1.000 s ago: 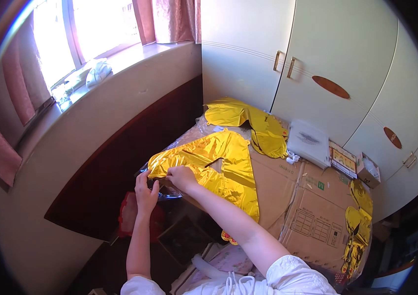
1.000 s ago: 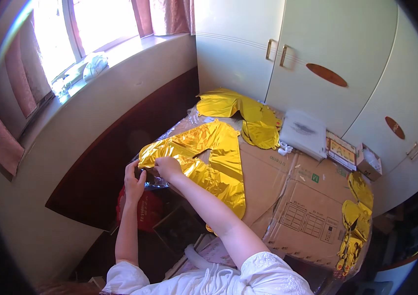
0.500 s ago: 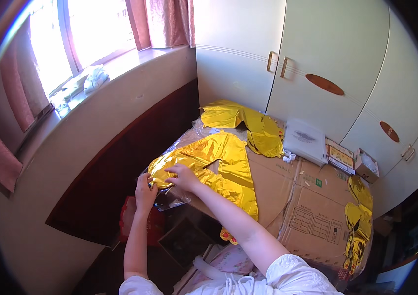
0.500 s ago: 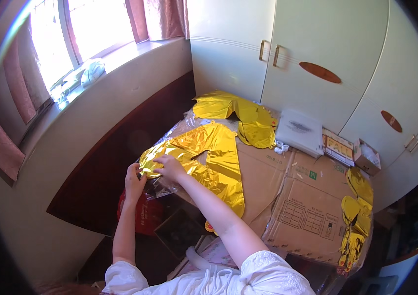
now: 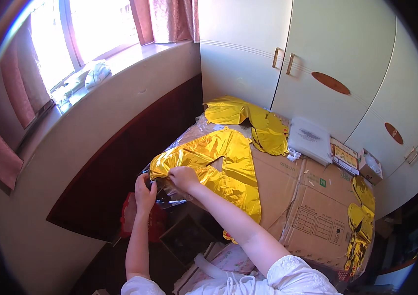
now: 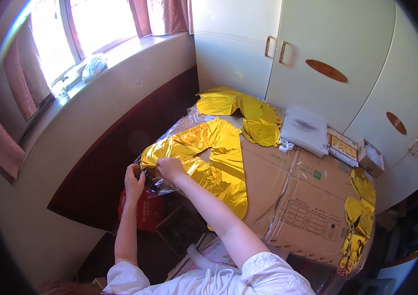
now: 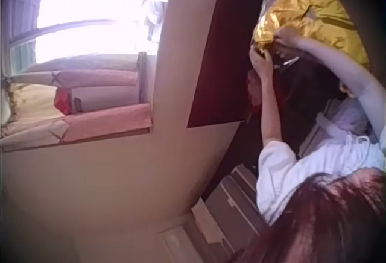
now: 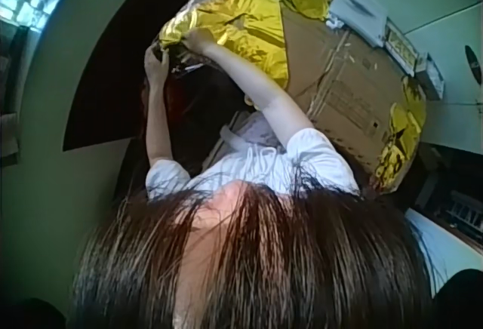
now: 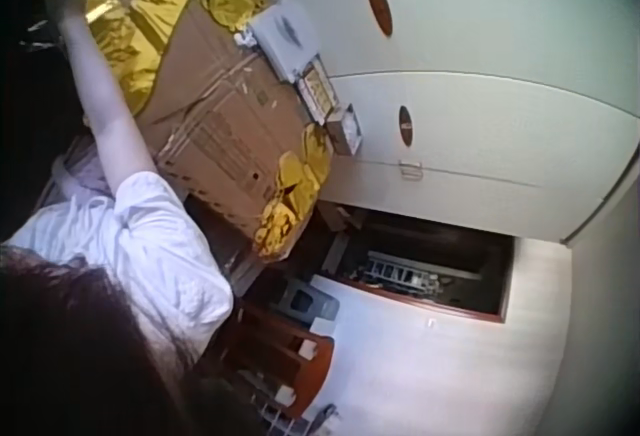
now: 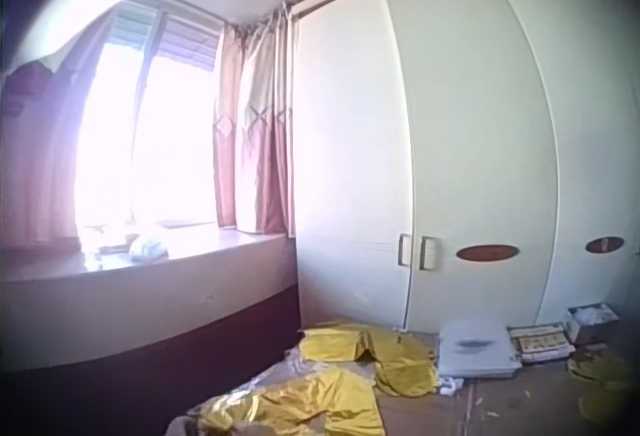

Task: Unpacking gold foil letter balloons and arranging them on a flat surface.

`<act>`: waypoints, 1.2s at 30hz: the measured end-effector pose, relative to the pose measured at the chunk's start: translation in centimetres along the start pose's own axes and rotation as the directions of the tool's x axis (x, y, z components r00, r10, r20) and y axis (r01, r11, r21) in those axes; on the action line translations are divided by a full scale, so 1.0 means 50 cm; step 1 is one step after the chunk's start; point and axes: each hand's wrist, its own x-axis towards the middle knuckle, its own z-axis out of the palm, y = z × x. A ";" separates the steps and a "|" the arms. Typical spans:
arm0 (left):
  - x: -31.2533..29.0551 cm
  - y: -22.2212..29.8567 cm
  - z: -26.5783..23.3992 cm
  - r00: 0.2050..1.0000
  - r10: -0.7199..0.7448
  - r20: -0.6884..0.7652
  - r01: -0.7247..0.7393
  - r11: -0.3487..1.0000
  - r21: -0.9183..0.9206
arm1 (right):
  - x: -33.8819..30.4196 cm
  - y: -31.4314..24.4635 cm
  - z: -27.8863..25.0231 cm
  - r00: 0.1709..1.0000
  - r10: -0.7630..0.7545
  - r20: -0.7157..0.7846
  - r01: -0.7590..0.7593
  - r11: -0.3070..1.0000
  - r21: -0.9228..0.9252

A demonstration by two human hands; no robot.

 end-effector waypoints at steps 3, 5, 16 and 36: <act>0.008 0.035 -0.002 0.984 0.176 0.005 -0.174 0.969 0.173 | 0.000 0.012 -0.014 0.990 0.137 -0.011 -0.131 0.967 0.219; 0.014 0.053 0.000 0.961 0.275 0.036 -0.276 0.934 0.228 | 0.001 0.022 -0.016 0.981 0.193 0.009 -0.184 0.922 0.340; 0.024 0.039 0.001 0.999 0.036 0.027 -0.036 0.999 -0.001 | 0.000 0.025 -0.001 0.995 -0.044 -0.093 0.069 0.959 0.274; -0.006 0.100 0.035 0.715 0.619 0.324 -0.676 0.493 0.548 | 0.009 0.052 -0.018 0.972 0.153 -0.177 -0.104 0.961 0.254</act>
